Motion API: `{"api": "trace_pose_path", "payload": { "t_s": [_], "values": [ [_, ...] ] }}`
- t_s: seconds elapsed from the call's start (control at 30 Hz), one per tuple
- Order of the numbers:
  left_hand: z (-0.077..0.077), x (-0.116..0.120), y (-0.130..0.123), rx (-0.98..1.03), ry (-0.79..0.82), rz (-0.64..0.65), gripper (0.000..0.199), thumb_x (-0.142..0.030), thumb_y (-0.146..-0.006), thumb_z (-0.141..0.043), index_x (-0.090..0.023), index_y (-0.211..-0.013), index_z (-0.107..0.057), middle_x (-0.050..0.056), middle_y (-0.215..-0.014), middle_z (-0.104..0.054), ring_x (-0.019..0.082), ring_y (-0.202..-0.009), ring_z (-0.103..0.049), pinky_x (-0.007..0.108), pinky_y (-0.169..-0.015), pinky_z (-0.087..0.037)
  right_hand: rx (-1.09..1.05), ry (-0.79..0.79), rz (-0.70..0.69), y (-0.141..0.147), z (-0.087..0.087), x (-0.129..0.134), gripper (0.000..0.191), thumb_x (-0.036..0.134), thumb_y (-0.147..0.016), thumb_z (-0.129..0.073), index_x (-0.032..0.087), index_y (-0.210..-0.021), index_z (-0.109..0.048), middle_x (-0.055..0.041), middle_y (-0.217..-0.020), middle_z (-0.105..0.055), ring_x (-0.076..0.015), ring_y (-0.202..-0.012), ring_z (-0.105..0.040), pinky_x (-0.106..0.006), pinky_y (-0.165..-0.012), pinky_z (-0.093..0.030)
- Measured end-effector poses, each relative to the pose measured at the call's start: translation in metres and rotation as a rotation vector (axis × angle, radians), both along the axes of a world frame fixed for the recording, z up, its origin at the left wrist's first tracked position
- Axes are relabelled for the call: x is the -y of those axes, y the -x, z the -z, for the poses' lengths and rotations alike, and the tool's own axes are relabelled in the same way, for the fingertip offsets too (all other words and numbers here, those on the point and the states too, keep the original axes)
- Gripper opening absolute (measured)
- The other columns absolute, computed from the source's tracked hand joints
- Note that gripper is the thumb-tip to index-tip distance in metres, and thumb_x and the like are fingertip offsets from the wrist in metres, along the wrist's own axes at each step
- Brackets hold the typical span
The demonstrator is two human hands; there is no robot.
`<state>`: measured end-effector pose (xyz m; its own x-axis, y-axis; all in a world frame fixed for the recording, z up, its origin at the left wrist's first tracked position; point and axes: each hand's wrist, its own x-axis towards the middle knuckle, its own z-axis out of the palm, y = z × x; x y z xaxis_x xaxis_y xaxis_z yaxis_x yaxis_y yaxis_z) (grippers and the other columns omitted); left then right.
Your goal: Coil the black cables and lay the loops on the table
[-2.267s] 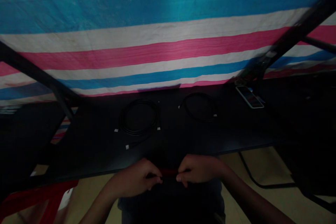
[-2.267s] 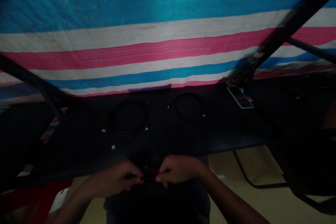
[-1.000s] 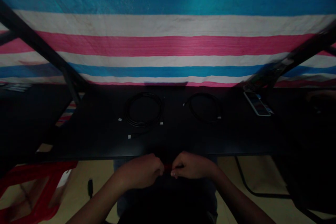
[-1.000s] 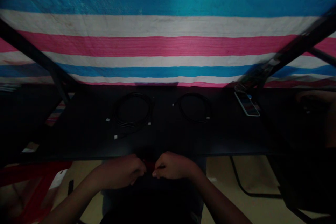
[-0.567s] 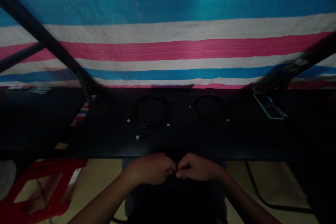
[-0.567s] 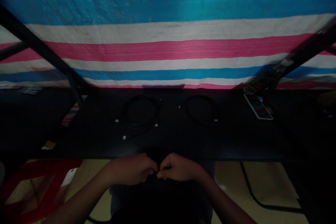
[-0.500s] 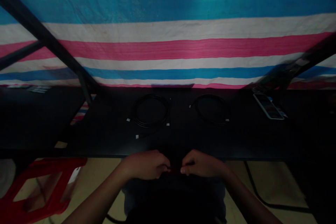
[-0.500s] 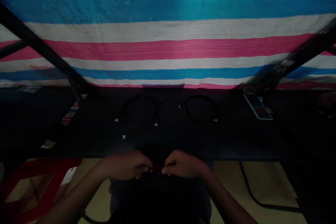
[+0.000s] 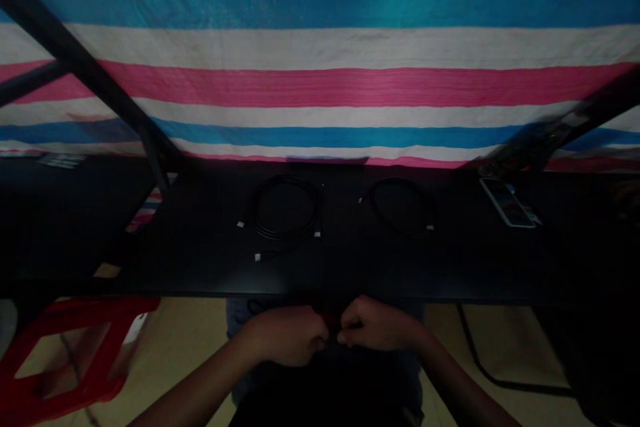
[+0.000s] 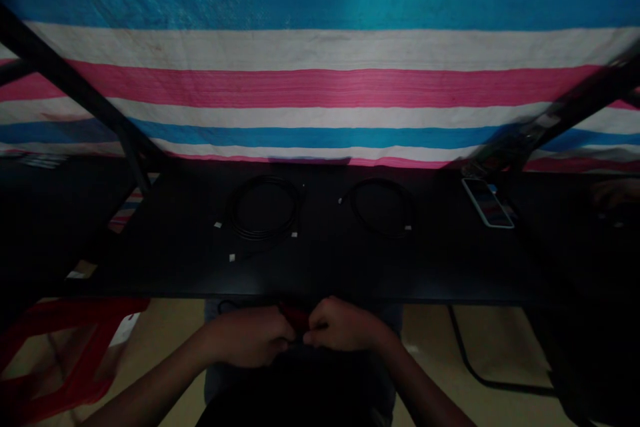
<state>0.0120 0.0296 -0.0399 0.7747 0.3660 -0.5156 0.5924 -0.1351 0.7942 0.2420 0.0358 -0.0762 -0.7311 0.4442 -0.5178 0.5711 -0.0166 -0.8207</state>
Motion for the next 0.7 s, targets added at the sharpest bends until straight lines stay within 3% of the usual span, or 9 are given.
{"api": "trace_pose_path", "payload": {
  "t_s": [0.1, 0.2, 0.43, 0.57, 0.7],
  "values": [
    [-0.017, -0.017, 0.013, -0.009, 0.203, -0.086, 0.035, -0.015, -0.093, -0.041, -0.019, -0.106, -0.074, -0.003, -0.063, -0.058, 0.011, -0.052, -0.052, 0.021, -0.053, -0.040, -0.109, 0.053, 0.054, -0.019, -0.009, -0.012, 0.032, 0.038, -0.090, -0.061, 0.013, -0.073, -0.071, 0.0029, -0.063, -0.057, -0.0089, -0.056, -0.045, -0.022, -0.053, -0.030],
    [-0.026, -0.026, 0.018, 0.049, 0.178, -0.125, 0.035, -0.021, -0.095, -0.044, -0.019, -0.116, -0.073, -0.003, -0.066, -0.056, 0.012, -0.060, -0.052, 0.021, -0.060, -0.041, -0.136, 0.101, 0.051, -0.020, -0.016, -0.016, 0.035, 0.042, -0.090, -0.061, 0.013, -0.076, -0.072, 0.0033, -0.061, -0.055, -0.0086, -0.054, -0.044, -0.022, -0.052, -0.030],
    [-0.023, -0.022, 0.004, 0.104, 0.104, -0.122, 0.033, -0.018, -0.093, -0.048, -0.019, -0.107, -0.077, -0.003, -0.067, -0.055, 0.011, -0.062, -0.048, 0.021, -0.057, -0.035, -0.182, 0.108, 0.041, 0.005, -0.010, -0.012, 0.043, 0.049, -0.091, -0.059, 0.015, -0.066, -0.067, 0.0062, -0.051, -0.045, -0.0082, -0.048, -0.036, -0.023, -0.048, -0.025],
    [-0.023, -0.024, 0.013, 0.086, 0.124, -0.131, 0.035, -0.018, -0.094, -0.047, -0.018, -0.115, -0.074, -0.001, -0.072, -0.063, 0.013, -0.067, -0.055, 0.023, -0.064, -0.042, -0.096, 0.042, 0.033, -0.006, -0.020, -0.017, 0.037, 0.039, -0.091, -0.061, 0.015, -0.063, -0.065, 0.0056, -0.053, -0.049, -0.0079, -0.050, -0.040, -0.022, -0.050, -0.027],
    [-0.012, -0.015, 0.008, 0.069, 0.038, -0.127, 0.038, -0.010, -0.088, -0.047, -0.021, -0.112, -0.075, 0.000, -0.072, -0.066, 0.013, -0.067, -0.058, 0.024, -0.063, -0.041, 0.033, -0.090, -0.005, -0.006, -0.029, -0.016, 0.029, 0.028, -0.087, -0.064, 0.015, -0.061, -0.065, 0.0062, -0.052, -0.048, -0.0076, -0.049, -0.040, -0.023, -0.050, -0.025]
  ]
}}
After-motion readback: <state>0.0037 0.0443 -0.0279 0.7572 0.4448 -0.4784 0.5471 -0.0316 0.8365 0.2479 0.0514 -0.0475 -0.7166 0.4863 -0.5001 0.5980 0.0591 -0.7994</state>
